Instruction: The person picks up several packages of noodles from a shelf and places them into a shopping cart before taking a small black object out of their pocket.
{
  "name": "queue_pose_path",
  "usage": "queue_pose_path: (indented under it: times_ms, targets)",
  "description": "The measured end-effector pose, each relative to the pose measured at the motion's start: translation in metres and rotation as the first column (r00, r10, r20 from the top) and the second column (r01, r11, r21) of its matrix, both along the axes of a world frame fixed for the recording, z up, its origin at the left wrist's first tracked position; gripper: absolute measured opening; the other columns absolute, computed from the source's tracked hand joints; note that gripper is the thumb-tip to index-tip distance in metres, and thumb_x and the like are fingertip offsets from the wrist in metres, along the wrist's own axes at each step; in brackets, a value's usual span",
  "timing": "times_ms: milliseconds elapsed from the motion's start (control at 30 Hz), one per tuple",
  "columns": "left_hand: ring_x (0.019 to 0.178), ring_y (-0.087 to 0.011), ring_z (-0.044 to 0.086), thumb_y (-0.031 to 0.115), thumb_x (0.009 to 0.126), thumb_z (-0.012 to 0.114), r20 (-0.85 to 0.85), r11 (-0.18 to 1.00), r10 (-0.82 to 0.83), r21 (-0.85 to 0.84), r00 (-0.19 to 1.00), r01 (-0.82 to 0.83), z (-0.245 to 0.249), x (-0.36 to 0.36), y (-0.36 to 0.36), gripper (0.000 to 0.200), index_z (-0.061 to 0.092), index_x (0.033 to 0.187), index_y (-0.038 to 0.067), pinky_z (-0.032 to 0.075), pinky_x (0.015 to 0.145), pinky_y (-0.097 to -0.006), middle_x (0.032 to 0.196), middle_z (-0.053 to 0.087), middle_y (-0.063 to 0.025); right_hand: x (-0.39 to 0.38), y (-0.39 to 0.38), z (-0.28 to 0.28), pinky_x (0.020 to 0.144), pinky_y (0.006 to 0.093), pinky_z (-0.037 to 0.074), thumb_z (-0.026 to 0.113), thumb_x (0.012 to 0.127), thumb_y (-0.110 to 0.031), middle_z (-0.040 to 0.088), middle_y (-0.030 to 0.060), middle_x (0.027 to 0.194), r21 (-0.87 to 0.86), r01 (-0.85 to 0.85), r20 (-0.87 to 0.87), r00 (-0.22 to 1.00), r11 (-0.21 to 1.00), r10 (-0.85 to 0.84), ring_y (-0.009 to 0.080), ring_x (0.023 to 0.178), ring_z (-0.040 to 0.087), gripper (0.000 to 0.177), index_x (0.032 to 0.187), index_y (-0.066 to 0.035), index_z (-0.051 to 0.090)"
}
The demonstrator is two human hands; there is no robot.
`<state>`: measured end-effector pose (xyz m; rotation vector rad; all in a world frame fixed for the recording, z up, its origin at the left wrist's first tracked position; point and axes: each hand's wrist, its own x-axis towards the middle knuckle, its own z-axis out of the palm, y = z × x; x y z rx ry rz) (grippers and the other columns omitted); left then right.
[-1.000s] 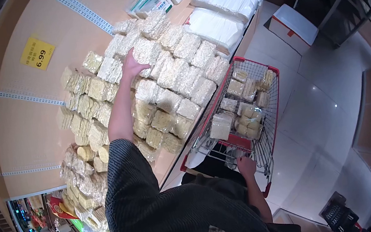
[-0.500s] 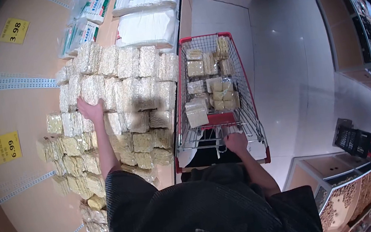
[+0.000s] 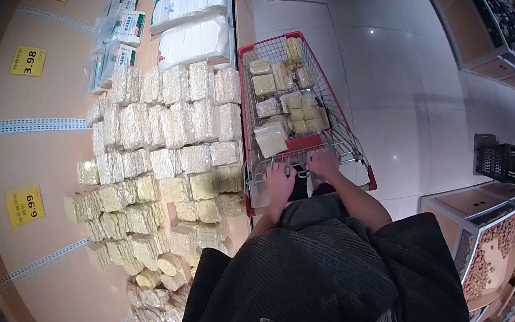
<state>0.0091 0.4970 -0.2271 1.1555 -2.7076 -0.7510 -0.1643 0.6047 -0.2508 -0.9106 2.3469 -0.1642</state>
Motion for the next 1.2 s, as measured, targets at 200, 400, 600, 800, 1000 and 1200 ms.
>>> queue_pose_path:
  times_ms: [200, 400, 600, 800, 1000, 1200]
  targets:
    - [0.117, -0.0312, 0.062, 0.033, 0.094, 0.071, -0.123, 0.997, 0.081, 0.026, 0.989, -0.079, -0.014, 0.018, 0.025, 0.026, 0.077, 0.107, 0.012, 0.043, 0.100, -0.0522, 0.115, 0.073, -0.0055, 0.004, 0.013, 0.012, 0.092, 0.0553, 0.059, 0.053, 0.096, -0.043, 0.078, 0.0215, 0.108, 0.016, -0.052, 0.023, 0.998, 0.999, 0.051, 0.0415, 0.103, 0.076, 0.048, 0.102, -0.006, 0.082]
    - [0.115, -0.0311, 0.060, 0.034, 0.093, 0.072, -0.100, 0.984, 0.162, 0.088, 0.982, -0.153, -0.013, 0.037, 0.058, 0.024, 0.077, 0.105, 0.013, 0.044, 0.098, -0.0545, 0.113, 0.072, -0.0049, 0.022, 0.044, 0.014, 0.093, 0.0563, 0.058, 0.049, 0.098, -0.044, 0.077, 0.0223, 0.111, -0.029, -0.047, 0.025, 0.999, 0.998, 0.048, 0.0438, 0.103, 0.075, 0.050, 0.104, -0.007, 0.082]
    - [0.115, -0.0336, 0.058, 0.033, 0.093, 0.070, -0.049, 0.987, 0.162, -0.010, 0.986, -0.162, -0.013, 0.059, 0.100, 0.025, 0.076, 0.110, 0.015, 0.046, 0.095, -0.0563, 0.116, 0.071, -0.0067, 0.038, 0.078, 0.005, 0.095, 0.0568, 0.056, 0.044, 0.100, -0.047, 0.077, 0.0226, 0.116, -0.007, -0.140, 0.048, 0.989, 0.990, 0.140, 0.0441, 0.105, 0.074, 0.056, 0.106, -0.005, 0.081]
    - [0.121, -0.0344, 0.056, 0.041, 0.095, 0.062, 0.021, 0.985, 0.169, -0.032, 0.985, -0.168, -0.024, 0.073, 0.128, 0.034, 0.075, 0.111, 0.015, 0.042, 0.096, -0.0606, 0.120, 0.069, -0.0068, 0.053, 0.101, -0.016, 0.097, 0.0568, 0.055, 0.039, 0.104, -0.054, 0.076, 0.0222, 0.118, 0.051, -0.173, -0.018, 0.985, 0.984, 0.174, 0.0434, 0.111, 0.073, 0.063, 0.115, -0.006, 0.079]
    - [0.127, -0.0345, 0.057, 0.037, 0.095, 0.058, 0.146, 0.991, 0.125, -0.068, 0.981, -0.116, -0.010, 0.095, 0.144, 0.037, 0.073, 0.118, 0.013, 0.043, 0.097, -0.0683, 0.123, 0.069, -0.0082, 0.080, 0.120, -0.011, 0.099, 0.0573, 0.055, 0.040, 0.105, -0.056, 0.075, 0.0213, 0.123, 0.070, -0.165, 0.005, 0.986, 0.984, 0.165, 0.0440, 0.115, 0.071, 0.058, 0.125, -0.015, 0.075]
    - [0.117, -0.0345, 0.067, 0.032, 0.094, 0.055, 0.063, 0.996, -0.093, 0.006, 0.994, 0.093, -0.032, 0.137, 0.164, 0.032, 0.073, 0.112, 0.011, 0.051, 0.097, -0.0598, 0.122, 0.072, -0.0108, 0.137, 0.161, -0.006, 0.098, 0.0568, 0.055, 0.039, 0.104, -0.053, 0.074, 0.0218, 0.123, -0.023, -0.192, 0.036, 0.981, 0.981, 0.193, 0.0447, 0.115, 0.071, 0.060, 0.122, -0.009, 0.075]
